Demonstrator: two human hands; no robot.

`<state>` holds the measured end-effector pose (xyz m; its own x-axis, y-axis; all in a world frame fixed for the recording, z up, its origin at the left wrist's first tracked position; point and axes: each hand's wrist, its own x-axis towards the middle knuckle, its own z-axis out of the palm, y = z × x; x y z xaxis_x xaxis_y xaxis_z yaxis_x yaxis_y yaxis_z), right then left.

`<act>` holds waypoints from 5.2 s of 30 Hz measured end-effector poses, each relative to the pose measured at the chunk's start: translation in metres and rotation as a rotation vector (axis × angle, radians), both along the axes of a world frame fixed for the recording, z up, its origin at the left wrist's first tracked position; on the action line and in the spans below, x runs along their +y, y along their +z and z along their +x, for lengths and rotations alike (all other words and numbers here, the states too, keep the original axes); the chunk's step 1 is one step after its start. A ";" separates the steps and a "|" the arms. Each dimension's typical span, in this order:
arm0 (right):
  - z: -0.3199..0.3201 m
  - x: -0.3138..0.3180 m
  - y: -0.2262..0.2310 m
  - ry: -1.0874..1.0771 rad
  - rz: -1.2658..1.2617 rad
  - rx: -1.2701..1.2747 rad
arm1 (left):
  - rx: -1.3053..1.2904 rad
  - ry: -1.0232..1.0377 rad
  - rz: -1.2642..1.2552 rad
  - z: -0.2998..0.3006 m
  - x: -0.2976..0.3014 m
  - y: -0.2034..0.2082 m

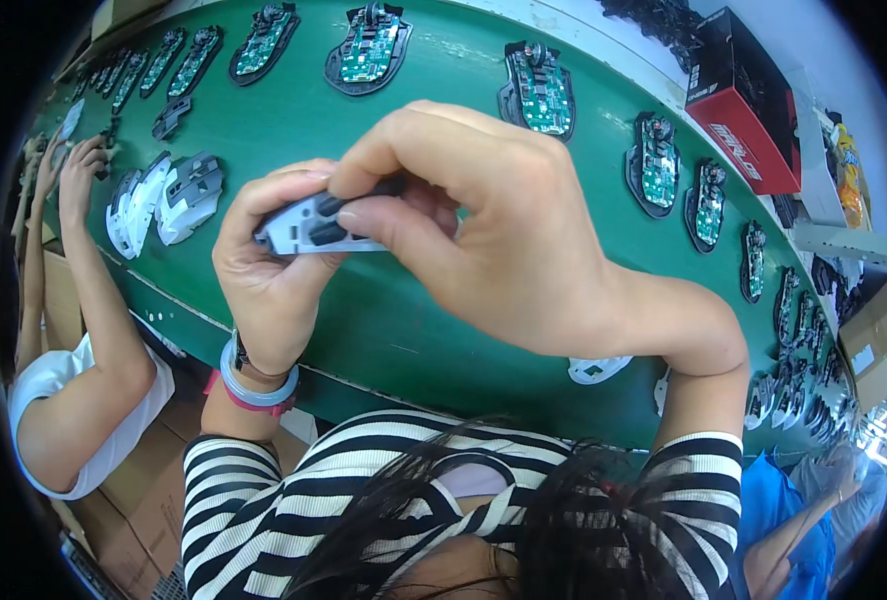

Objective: The person assembles white plastic electronic housings by inserting small black components into them. They pick up a housing, place a component inside, and then place the assembled unit on the green table. The process is repeated continuously with multiple units.

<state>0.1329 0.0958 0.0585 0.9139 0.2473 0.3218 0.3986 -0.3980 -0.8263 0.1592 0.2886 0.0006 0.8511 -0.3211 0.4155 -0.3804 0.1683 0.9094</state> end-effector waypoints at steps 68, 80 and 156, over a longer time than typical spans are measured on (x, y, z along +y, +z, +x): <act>0.145 -0.160 -0.071 -0.608 -0.849 -0.437 | 0.397 -0.137 0.227 0.024 0.031 0.009; 0.185 -0.224 -0.076 -0.775 -0.587 -0.277 | -0.234 0.326 0.631 0.022 0.060 0.049; 0.049 0.042 0.002 -0.011 -0.152 -0.111 | 0.589 -0.134 0.040 0.052 0.058 0.029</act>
